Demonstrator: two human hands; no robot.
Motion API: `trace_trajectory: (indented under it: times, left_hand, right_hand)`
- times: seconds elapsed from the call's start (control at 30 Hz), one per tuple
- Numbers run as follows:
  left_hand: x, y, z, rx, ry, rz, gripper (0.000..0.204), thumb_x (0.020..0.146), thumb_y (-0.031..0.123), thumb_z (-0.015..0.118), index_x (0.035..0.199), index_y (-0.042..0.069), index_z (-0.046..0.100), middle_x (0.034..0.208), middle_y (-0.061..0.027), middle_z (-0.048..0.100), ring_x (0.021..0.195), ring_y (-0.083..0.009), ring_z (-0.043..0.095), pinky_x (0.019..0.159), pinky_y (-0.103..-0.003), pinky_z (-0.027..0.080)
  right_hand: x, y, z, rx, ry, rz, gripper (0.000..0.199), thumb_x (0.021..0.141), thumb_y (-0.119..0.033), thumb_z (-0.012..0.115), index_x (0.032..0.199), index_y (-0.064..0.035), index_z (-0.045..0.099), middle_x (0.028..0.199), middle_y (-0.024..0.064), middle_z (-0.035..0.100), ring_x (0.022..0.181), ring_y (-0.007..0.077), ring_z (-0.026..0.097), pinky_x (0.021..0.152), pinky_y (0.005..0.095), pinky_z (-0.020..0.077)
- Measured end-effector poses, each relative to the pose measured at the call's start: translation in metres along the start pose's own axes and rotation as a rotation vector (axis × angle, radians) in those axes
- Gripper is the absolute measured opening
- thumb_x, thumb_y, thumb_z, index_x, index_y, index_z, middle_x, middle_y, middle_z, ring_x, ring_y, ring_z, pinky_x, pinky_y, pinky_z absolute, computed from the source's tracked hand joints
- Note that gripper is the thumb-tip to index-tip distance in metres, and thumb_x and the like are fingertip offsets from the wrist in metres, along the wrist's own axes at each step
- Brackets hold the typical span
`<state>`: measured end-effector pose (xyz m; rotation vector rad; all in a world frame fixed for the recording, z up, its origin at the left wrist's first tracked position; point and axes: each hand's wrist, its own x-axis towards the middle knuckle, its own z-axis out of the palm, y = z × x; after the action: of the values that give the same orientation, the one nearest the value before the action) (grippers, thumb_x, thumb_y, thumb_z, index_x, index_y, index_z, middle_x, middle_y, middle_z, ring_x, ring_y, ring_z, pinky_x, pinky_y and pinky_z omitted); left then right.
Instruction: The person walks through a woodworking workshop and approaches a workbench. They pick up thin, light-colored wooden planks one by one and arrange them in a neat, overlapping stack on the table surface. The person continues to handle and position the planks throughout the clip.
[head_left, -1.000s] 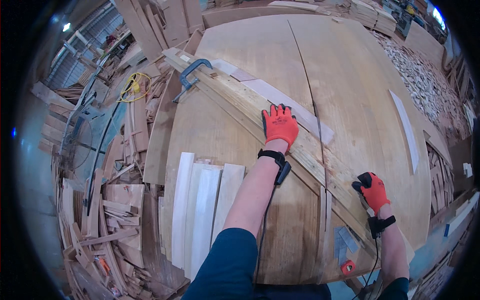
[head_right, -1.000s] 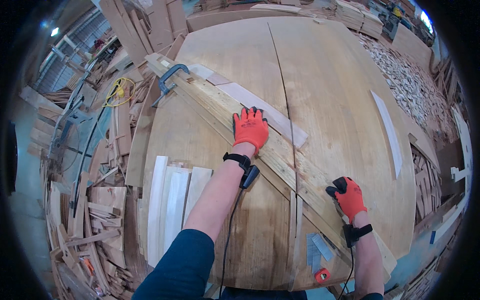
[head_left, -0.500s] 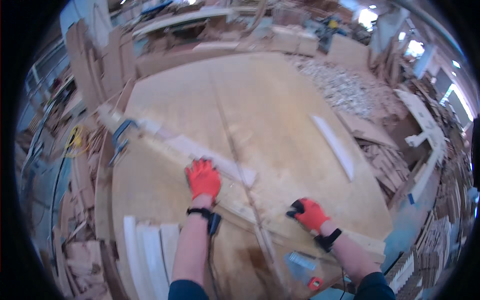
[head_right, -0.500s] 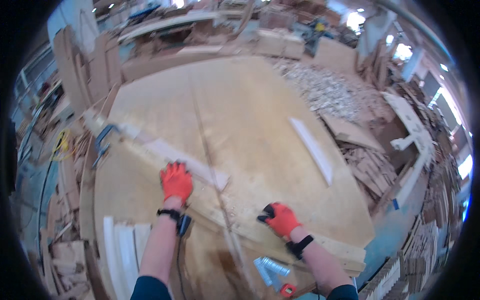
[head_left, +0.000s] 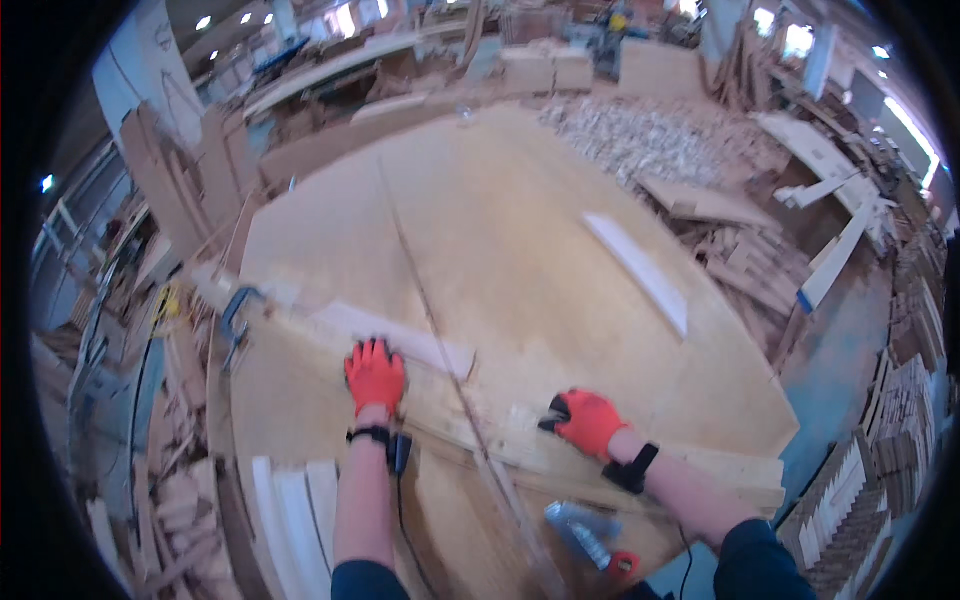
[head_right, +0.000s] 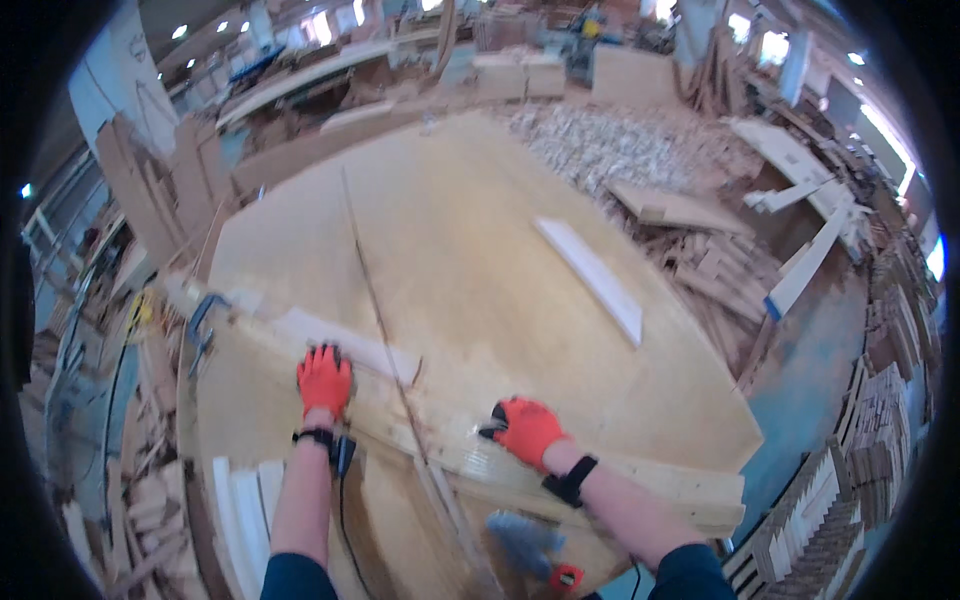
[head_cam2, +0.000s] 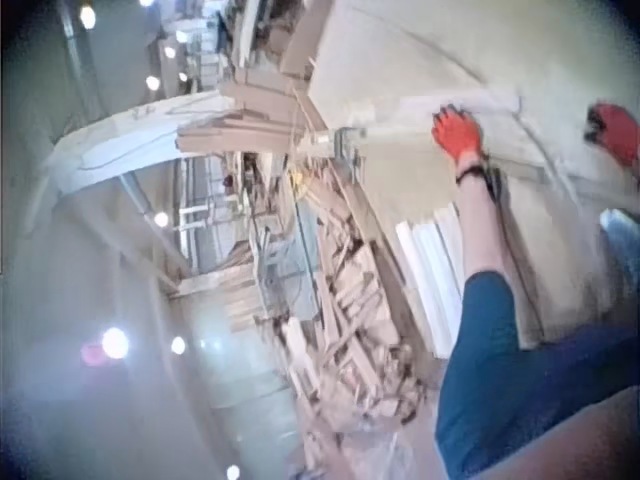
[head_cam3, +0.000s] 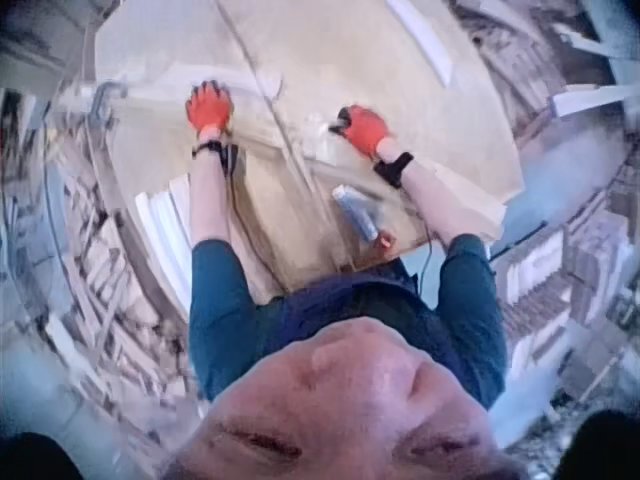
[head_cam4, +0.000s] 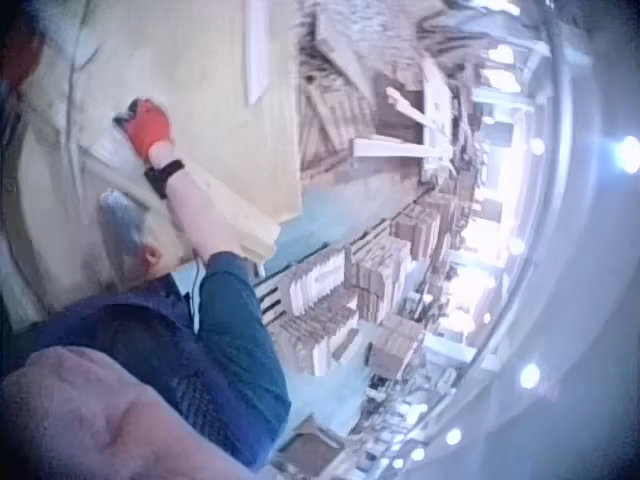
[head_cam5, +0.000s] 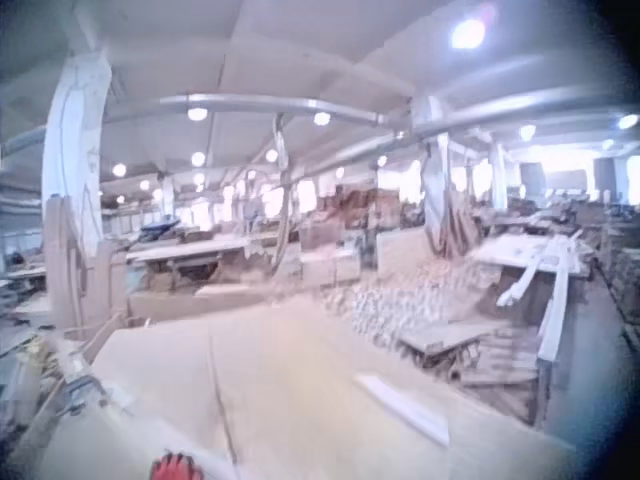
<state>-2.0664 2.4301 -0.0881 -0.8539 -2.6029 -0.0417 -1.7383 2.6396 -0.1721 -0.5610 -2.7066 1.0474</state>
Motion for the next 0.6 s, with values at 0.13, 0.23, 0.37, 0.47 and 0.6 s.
trace_trajectory:
  times: [0.13,0.23,0.37,0.47,0.6]
  left_hand:
    - [-0.060,0.030,-0.016,0.048,-0.020,-0.044,0.052,0.094,0.040,0.055,0.134,0.008,0.060,0.144,-0.0130,0.056,0.139,-0.0330,0.044,0.116,-0.048,0.029]
    - [-0.088,0.059,-0.039,-0.006,-0.052,-0.058,0.052,0.093,0.041,0.057,0.133,0.008,0.061,0.143,-0.0127,0.057,0.139,-0.0316,0.044,0.116,-0.048,0.030]
    - [-0.094,0.033,-0.068,0.028,-0.141,-0.086,0.056,0.092,0.042,0.059,0.136,0.008,0.059,0.145,-0.0133,0.056,0.138,-0.0347,0.046,0.117,-0.047,0.031]
    - [-0.094,0.018,-0.068,-0.002,-0.081,-0.081,0.054,0.092,0.041,0.059,0.135,0.009,0.060,0.144,-0.0122,0.057,0.137,-0.0350,0.046,0.118,-0.046,0.029]
    - [-0.093,0.020,-0.065,0.012,-0.098,-0.090,0.052,0.092,0.040,0.059,0.134,0.009,0.061,0.144,-0.0109,0.056,0.138,-0.0344,0.045,0.118,-0.046,0.028]
  right_hand:
    - [-0.051,0.019,-0.023,0.265,-0.246,0.069,0.034,0.091,-0.036,0.067,0.104,-0.0056,0.071,0.097,0.0156,0.072,0.090,0.0276,0.068,0.082,0.0406,0.0528]
    - [-0.069,0.029,-0.056,0.441,-0.368,0.079,0.029,0.092,-0.031,0.065,0.106,-0.0060,0.073,0.088,0.0143,0.072,0.081,0.0212,0.067,0.076,0.0360,0.0526]
    - [-0.023,-0.027,-0.053,0.492,-0.296,-0.009,0.028,0.094,-0.028,0.063,0.107,-0.0060,0.073,0.088,0.0138,0.073,0.081,0.0222,0.068,0.077,0.0358,0.0527]
    - [0.025,-0.061,-0.026,0.318,-0.112,0.010,0.037,0.094,-0.035,0.063,0.118,-0.0070,0.069,0.111,0.0175,0.070,0.100,0.0322,0.067,0.088,0.0408,0.0518]
    - [0.067,-0.090,0.003,0.028,-0.184,-0.070,0.050,0.091,-0.042,0.067,0.125,-0.0051,0.063,0.124,0.0204,0.063,0.114,0.0378,0.061,0.095,0.0444,0.0501]
